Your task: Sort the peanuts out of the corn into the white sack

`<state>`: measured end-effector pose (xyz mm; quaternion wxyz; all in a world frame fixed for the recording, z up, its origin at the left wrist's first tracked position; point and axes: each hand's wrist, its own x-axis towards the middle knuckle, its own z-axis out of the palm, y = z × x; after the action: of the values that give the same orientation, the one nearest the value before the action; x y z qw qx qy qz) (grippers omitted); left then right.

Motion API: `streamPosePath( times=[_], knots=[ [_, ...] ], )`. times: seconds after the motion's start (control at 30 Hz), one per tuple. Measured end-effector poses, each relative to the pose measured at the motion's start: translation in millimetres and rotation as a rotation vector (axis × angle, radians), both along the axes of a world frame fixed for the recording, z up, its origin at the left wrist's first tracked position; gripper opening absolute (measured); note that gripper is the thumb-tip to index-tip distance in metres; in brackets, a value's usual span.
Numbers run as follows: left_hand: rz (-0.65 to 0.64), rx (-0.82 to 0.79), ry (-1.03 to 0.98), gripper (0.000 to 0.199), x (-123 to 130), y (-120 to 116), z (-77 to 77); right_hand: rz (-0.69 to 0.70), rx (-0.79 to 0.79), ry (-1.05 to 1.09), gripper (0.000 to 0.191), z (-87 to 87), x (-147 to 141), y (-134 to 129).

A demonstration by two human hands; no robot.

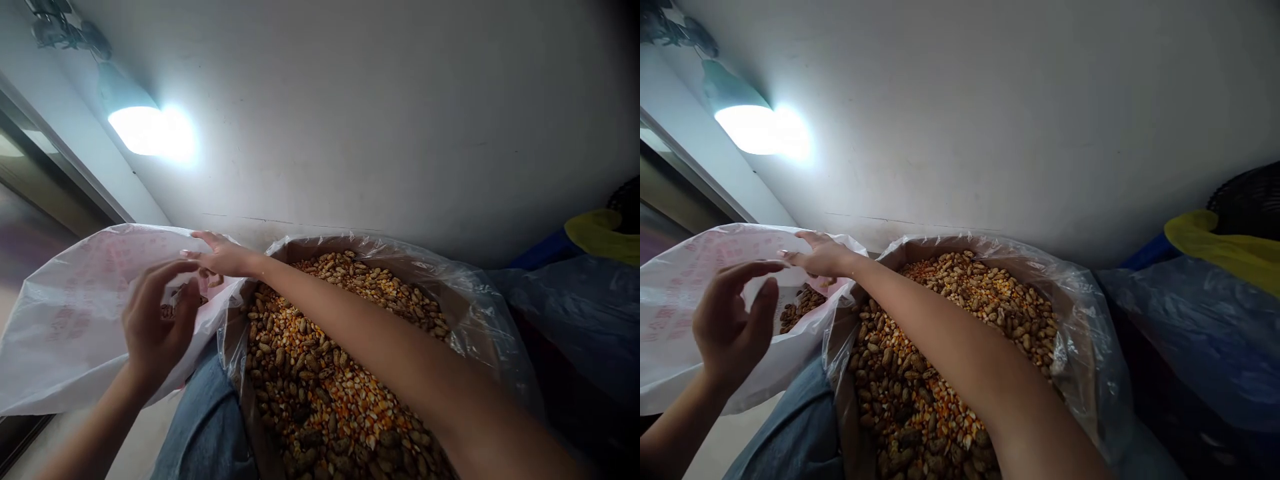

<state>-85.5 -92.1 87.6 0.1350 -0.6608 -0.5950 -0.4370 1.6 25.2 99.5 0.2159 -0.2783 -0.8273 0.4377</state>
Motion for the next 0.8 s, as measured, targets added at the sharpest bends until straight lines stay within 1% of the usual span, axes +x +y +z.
streamPosePath(
  times=[0.03,0.07,0.1,0.13,0.2,0.23,0.3,0.37,0.43,0.5,0.57,0.63,0.7,0.8],
  knots=[
    [-0.064,-0.011,0.010,0.024,3,-2,-0.6,0.029,0.072,-0.025,0.056,-2.5,2,0],
    [-0.128,-0.043,0.020,0.023,5,-2,-2.7,0.047,0.134,-0.066,0.056,-7.5,12,-1],
    [-0.182,-0.101,0.029,0.022,7,-1,-6.2,0.061,0.180,-0.131,0.055,-14.6,29,-3],
    [-0.221,-0.186,0.038,0.021,9,1,-10.8,0.064,0.188,-0.167,0.054,-23.6,50,-5],
    [-0.274,-0.358,0.049,0.020,15,12,-22.3,0.016,0.193,-0.208,0.046,-44.6,101,-10],
    [-0.301,-0.435,0.064,0.022,20,19,-28.6,-0.033,0.195,-0.235,0.040,-55.6,128,-13],
    [-0.365,-0.563,0.133,0.026,33,37,-41.2,-0.199,0.170,-0.347,0.029,-76.4,173,-21],
    [-0.444,-0.681,0.280,0.028,50,58,-53.0,-0.317,0.128,-0.400,0.026,-93.8,201,-28],
    [-0.502,-0.822,0.458,0.028,68,75,-63.8,-0.367,0.135,-0.383,0.025,-106.6,209,-35],
    [-0.497,-0.947,0.615,0.027,81,87,-73.5,-0.356,0.192,-0.350,0.024,-114.8,202,-38],
    [-0.469,-1.011,0.696,0.027,87,92,-82.3,-0.311,0.267,-0.344,0.023,-119.4,189,-39],
    [-0.467,-1.014,0.679,0.024,85,91,-89.8,-0.283,0.323,-0.355,0.021,-122.0,178,-39],
    [-0.500,-0.994,0.598,0.021,80,89,-95.7,-0.293,0.348,-0.351,0.016,-123.7,173,-38],
    [-0.568,-1.001,0.436,0.025,74,87,-100.0,-0.318,0.304,-0.288,0.013,-125.5,176,-39]
  ],
)
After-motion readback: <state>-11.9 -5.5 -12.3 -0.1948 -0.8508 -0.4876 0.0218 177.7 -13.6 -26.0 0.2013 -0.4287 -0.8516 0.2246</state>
